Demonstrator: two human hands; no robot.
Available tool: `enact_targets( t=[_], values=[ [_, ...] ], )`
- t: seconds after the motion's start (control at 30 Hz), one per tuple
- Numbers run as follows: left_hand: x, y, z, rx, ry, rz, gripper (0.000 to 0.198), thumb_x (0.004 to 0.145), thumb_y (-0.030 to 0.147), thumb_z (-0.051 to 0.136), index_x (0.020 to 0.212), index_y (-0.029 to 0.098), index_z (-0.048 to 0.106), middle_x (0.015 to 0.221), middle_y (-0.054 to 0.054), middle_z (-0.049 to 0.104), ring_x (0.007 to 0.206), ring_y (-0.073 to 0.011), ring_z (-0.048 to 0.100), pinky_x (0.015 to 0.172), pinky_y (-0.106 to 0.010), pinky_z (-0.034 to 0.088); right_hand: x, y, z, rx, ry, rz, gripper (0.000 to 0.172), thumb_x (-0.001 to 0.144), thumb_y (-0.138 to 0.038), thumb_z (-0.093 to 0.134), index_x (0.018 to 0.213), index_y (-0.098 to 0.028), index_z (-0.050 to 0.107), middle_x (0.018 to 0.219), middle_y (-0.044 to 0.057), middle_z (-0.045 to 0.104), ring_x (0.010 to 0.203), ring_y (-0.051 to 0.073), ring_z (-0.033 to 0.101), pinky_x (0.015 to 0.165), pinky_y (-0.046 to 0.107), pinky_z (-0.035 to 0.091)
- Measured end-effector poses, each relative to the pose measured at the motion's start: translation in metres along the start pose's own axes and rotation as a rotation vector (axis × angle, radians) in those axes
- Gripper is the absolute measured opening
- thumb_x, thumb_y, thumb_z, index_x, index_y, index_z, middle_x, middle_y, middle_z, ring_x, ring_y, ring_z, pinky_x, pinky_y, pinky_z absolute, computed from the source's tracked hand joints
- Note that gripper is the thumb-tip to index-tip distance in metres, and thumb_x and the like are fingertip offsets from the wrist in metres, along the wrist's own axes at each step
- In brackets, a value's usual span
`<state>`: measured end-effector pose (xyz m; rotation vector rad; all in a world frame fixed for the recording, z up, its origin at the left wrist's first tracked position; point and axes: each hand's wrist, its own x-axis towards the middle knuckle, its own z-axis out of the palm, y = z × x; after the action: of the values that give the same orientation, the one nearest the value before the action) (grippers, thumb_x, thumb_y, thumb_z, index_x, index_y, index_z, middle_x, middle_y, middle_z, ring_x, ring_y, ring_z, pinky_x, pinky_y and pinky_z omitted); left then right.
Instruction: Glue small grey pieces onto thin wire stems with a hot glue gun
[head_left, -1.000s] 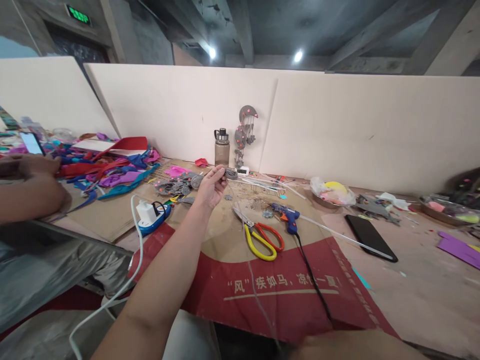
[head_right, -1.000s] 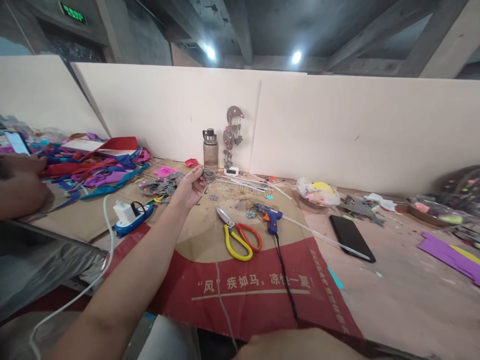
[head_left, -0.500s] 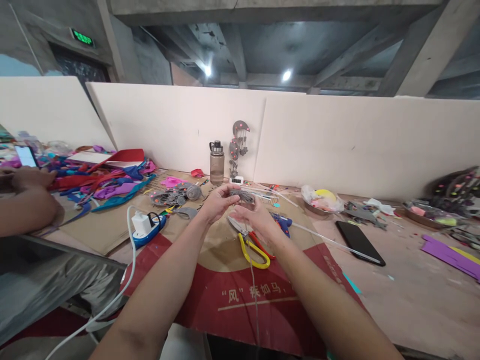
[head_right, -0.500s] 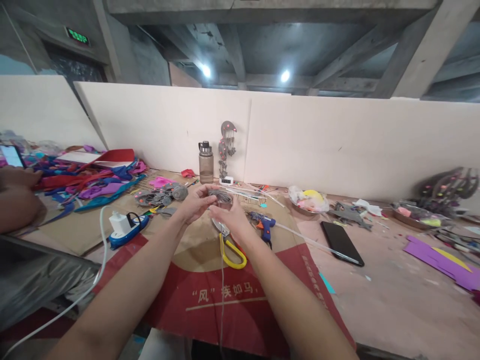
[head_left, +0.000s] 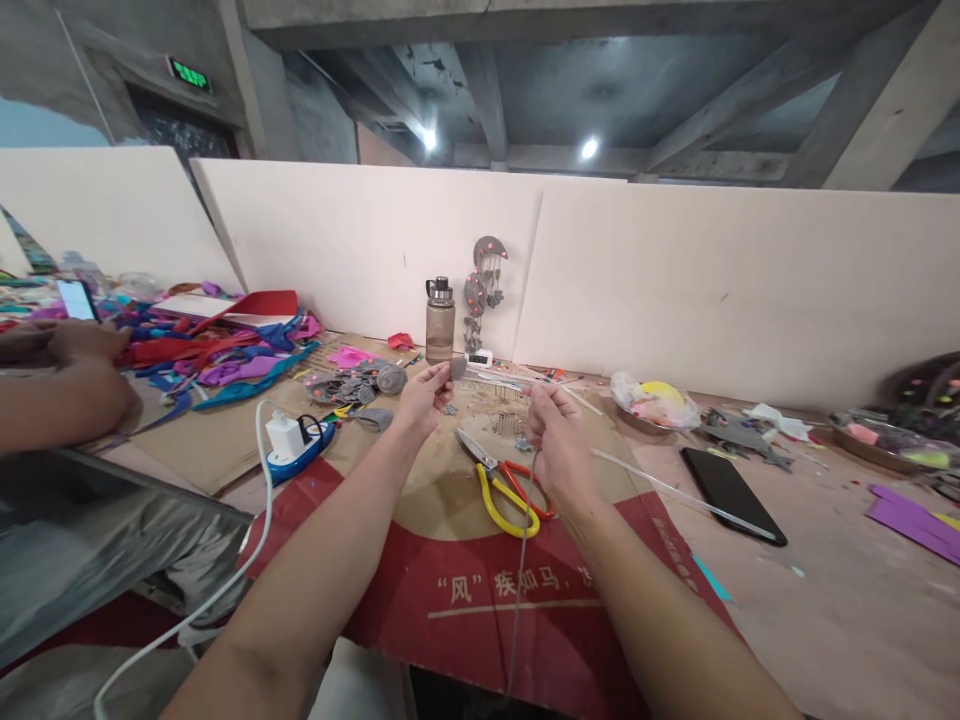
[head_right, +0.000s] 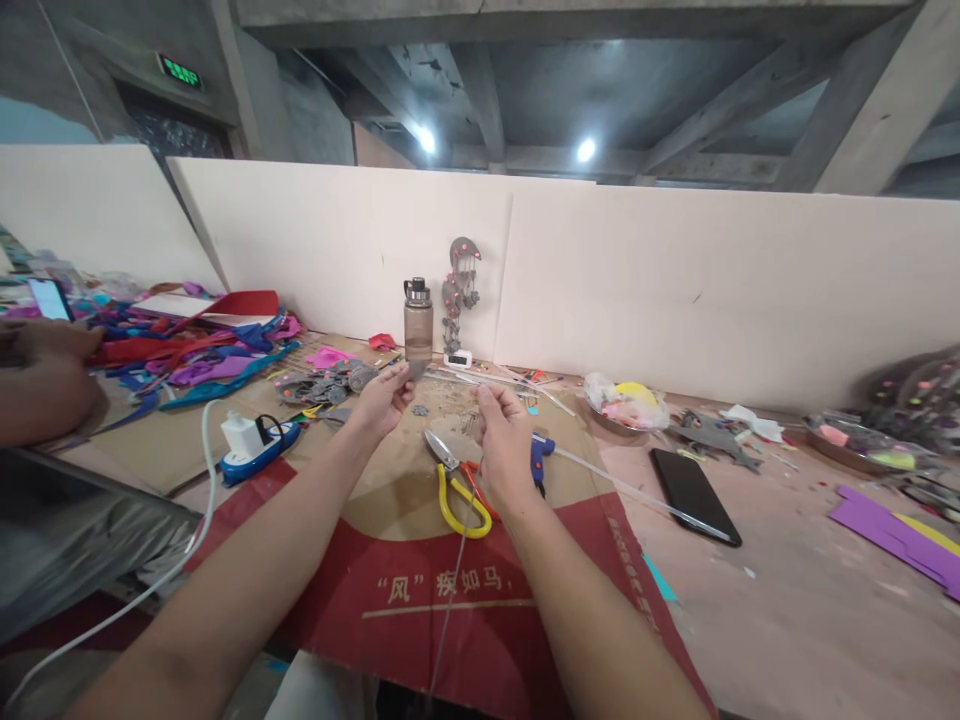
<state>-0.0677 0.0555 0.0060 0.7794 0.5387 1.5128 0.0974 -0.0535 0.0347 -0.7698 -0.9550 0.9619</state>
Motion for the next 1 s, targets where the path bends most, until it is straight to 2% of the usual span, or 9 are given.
enact_targets(
  t=[0.17,0.4,0.57,0.67,0.73,0.77,0.83,0.93,1.0],
  values=[
    [0.009,0.006,-0.010,-0.101,0.158,0.038,0.016,0.070,0.007,0.073,0.077,0.012,0.060,0.059,0.004,0.055,0.046,-0.0015,0.048,0.041,-0.011,0.033,-0.003,-0.022,-0.004,0.158,0.048,-0.203,0.024,0.074,-0.040,0.068,0.079,-0.020,0.056,0.052,-0.011,0.023,0.044,0.005,0.016,0.040,0.018,0.015],
    [0.020,0.010,-0.024,-0.193,0.280,0.089,0.015,0.075,0.009,0.069,0.074,0.014,0.055,0.056,0.005,0.052,0.043,-0.0007,0.045,0.039,-0.010,0.032,-0.021,-0.059,-0.008,0.270,-0.144,-0.391,0.016,0.077,-0.030,0.064,0.070,-0.019,0.055,0.052,-0.009,0.022,0.044,0.005,0.017,0.042,0.017,0.018],
    [0.023,0.014,-0.024,-0.322,0.254,-0.024,0.012,0.088,0.021,0.060,0.080,0.014,0.055,0.061,0.002,0.055,0.036,0.0010,0.035,0.033,-0.010,0.021,-0.027,-0.062,-0.016,0.189,-0.478,-0.383,0.019,0.081,-0.031,0.060,0.066,-0.019,0.057,0.055,-0.005,0.036,0.048,0.008,0.031,0.046,0.022,0.027],
    [0.021,0.017,-0.020,-0.419,0.230,-0.069,0.023,0.096,0.027,0.045,0.081,0.013,0.055,0.062,0.001,0.055,0.036,0.0008,0.034,0.033,-0.010,0.021,-0.023,-0.054,-0.017,-0.206,-0.845,-0.241,0.027,0.084,-0.034,0.059,0.062,-0.018,0.060,0.058,-0.001,0.049,0.057,0.011,0.044,0.055,0.026,0.035],
    [0.018,0.018,-0.017,-0.449,0.191,-0.090,0.028,0.098,0.028,0.040,0.081,0.012,0.055,0.061,0.000,0.055,0.037,-0.0001,0.035,0.033,-0.010,0.022,-0.020,-0.045,-0.014,-0.536,-0.958,-0.134,0.023,0.084,-0.034,0.060,0.067,-0.018,0.065,0.066,0.000,0.057,0.064,0.012,0.050,0.062,0.027,0.038],
    [0.016,0.019,-0.016,-0.454,0.160,-0.100,0.029,0.098,0.029,0.039,0.081,0.012,0.056,0.061,0.000,0.055,0.037,-0.0008,0.035,0.033,-0.011,0.023,-0.019,-0.038,-0.012,-0.655,-0.931,-0.108,0.020,0.084,-0.034,0.060,0.072,-0.019,0.067,0.072,0.001,0.061,0.069,0.013,0.053,0.065,0.028,0.040],
    [0.012,0.019,-0.012,-0.455,0.080,-0.127,0.030,0.098,0.030,0.041,0.079,0.012,0.056,0.061,-0.001,0.056,0.039,-0.0024,0.038,0.033,-0.012,0.025,-0.015,-0.023,-0.007,-0.742,-0.750,-0.116,0.018,0.083,-0.036,0.060,0.082,-0.020,0.067,0.082,0.001,0.064,0.078,0.015,0.056,0.072,0.028,0.042],
    [0.002,0.017,-0.005,-0.421,-0.082,-0.165,0.025,0.095,0.026,0.046,0.081,0.011,0.060,0.062,-0.003,0.057,0.042,-0.0044,0.041,0.035,-0.014,0.030,-0.006,0.003,-0.004,-0.623,-0.471,-0.086,0.028,0.081,-0.043,0.060,0.094,-0.019,0.062,0.091,0.003,0.064,0.083,0.016,0.057,0.076,0.030,0.045],
    [-0.005,0.014,0.001,-0.338,-0.166,-0.178,0.018,0.091,0.024,0.051,0.086,0.012,0.063,0.066,-0.004,0.060,0.045,-0.0058,0.047,0.037,-0.015,0.034,-0.002,0.017,-0.004,-0.493,-0.352,-0.029,0.035,0.077,-0.048,0.063,0.097,-0.019,0.058,0.095,0.005,0.063,0.087,0.017,0.058,0.077,0.032,0.047]
  ],
)
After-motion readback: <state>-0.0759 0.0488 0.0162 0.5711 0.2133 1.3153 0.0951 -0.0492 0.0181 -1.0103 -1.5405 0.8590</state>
